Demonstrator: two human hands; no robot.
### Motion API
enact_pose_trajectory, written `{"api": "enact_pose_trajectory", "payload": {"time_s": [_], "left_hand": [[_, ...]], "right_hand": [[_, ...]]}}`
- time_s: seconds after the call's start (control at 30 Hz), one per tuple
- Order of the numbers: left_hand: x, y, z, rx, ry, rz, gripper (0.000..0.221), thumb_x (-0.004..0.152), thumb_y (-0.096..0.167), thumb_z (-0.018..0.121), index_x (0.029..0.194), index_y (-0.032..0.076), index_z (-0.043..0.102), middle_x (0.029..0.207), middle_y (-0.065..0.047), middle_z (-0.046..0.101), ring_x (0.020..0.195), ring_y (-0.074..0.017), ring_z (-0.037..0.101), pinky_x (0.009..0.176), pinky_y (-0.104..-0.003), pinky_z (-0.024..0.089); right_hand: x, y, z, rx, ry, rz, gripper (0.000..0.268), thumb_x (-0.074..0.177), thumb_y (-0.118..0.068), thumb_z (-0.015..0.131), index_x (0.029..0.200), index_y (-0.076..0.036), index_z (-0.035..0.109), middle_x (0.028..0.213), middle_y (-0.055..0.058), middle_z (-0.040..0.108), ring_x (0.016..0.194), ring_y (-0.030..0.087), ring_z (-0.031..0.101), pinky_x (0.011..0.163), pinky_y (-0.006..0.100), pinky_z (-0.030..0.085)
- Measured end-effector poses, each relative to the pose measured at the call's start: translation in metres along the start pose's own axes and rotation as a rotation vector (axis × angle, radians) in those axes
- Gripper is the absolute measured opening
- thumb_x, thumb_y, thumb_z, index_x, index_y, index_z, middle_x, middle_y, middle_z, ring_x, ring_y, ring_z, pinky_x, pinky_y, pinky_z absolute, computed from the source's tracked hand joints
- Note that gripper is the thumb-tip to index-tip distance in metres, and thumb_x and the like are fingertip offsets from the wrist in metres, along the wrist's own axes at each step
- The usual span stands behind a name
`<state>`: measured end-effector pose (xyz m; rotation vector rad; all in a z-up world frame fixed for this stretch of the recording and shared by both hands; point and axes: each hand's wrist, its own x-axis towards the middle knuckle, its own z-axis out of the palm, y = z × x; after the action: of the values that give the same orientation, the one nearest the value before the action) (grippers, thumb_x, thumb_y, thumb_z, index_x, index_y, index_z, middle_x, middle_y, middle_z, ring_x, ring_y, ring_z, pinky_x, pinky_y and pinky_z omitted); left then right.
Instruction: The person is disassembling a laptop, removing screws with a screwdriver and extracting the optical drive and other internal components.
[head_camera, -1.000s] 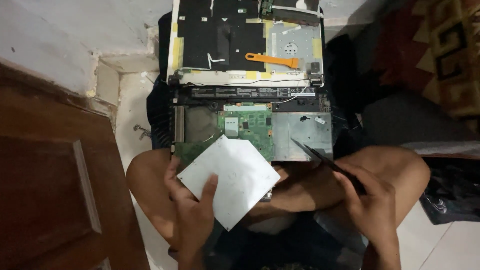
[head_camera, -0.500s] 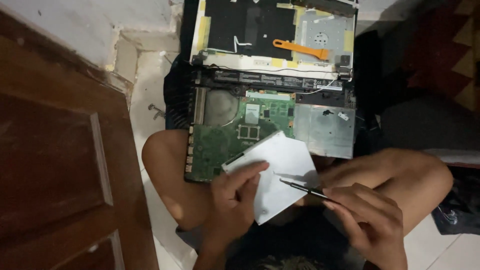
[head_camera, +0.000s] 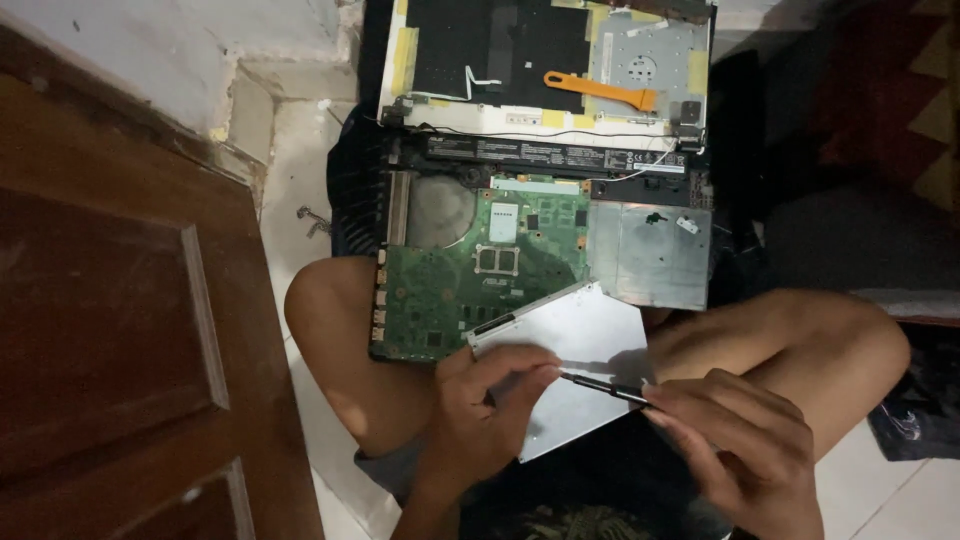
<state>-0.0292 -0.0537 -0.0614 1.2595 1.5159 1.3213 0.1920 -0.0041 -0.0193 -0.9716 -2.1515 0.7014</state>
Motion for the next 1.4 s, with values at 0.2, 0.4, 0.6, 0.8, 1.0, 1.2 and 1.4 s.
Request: {"api": "enact_pose_trajectory", "payload": {"time_s": [0.2,0.4,0.6,0.8,1.0,1.2,1.4], "left_hand": [[0.003,-0.005,0.006,-0.032,0.074,0.035,0.018,0.094,0.022,0.071,0.093,0.008,0.08,0.087,-0.005,0.081,0.083,-0.0184,0.079,0.077,-0.033,0.062],[0.0,-0.012,0.009,-0.143,0.136,0.004,0.018,0.094,0.022,0.073,0.094,0.007,0.081,0.082,-0.005,0.08,0.052,-0.0066,0.056,0.045,-0.025,0.04],[0.001,-0.01,0.01,-0.189,0.201,0.08,0.021,0.096,0.025,0.07,0.094,0.006,0.079,0.087,-0.006,0.08,0.079,-0.0175,0.077,0.067,-0.03,0.061],[-0.002,-0.012,0.013,-0.162,0.258,0.048,0.026,0.096,0.031,0.07,0.093,0.007,0.08,0.086,-0.005,0.08,0.072,-0.0137,0.073,0.059,-0.028,0.054],[-0.005,-0.017,0.014,-0.182,0.299,0.04,0.023,0.095,0.028,0.07,0.094,0.008,0.08,0.089,-0.007,0.081,0.081,-0.0188,0.078,0.071,-0.033,0.063],[-0.006,-0.023,0.018,-0.19,0.353,0.005,0.023,0.097,0.029,0.068,0.095,0.009,0.078,0.092,-0.006,0.079,0.087,-0.0178,0.076,0.077,-0.032,0.061],[-0.01,-0.034,0.023,-0.174,0.403,-0.062,0.032,0.096,0.037,0.065,0.091,0.008,0.078,0.088,-0.005,0.078,0.087,-0.0194,0.075,0.08,-0.035,0.058]], "right_hand": [[-0.002,-0.004,0.0,-0.025,0.032,0.048,0.013,0.086,-0.008,0.07,0.097,-0.003,0.074,0.089,0.01,0.076,0.065,0.019,0.067,0.065,0.029,0.052],[0.002,-0.015,0.001,-0.067,0.058,0.066,0.012,0.087,-0.01,0.07,0.095,-0.004,0.075,0.088,0.008,0.077,0.07,0.019,0.071,0.068,0.031,0.053],[0.005,-0.019,0.012,-0.04,0.104,0.032,0.013,0.086,-0.009,0.071,0.096,-0.001,0.073,0.084,0.011,0.075,0.063,0.02,0.068,0.064,0.031,0.052],[0.002,-0.019,0.021,-0.05,0.165,-0.018,0.013,0.085,-0.006,0.072,0.095,0.002,0.072,0.083,0.014,0.074,0.065,0.022,0.068,0.063,0.031,0.051],[-0.001,-0.017,0.026,-0.035,0.196,-0.044,0.014,0.083,-0.006,0.073,0.095,0.002,0.073,0.088,0.015,0.076,0.068,0.023,0.067,0.064,0.029,0.048],[-0.009,-0.014,0.035,-0.098,0.27,-0.015,0.015,0.082,-0.006,0.08,0.096,-0.004,0.075,0.091,0.01,0.078,0.071,0.018,0.07,0.07,0.03,0.046],[-0.01,-0.018,0.039,-0.11,0.312,-0.04,0.01,0.084,-0.006,0.078,0.094,-0.006,0.075,0.092,0.012,0.078,0.076,0.017,0.076,0.07,0.03,0.045]]}}
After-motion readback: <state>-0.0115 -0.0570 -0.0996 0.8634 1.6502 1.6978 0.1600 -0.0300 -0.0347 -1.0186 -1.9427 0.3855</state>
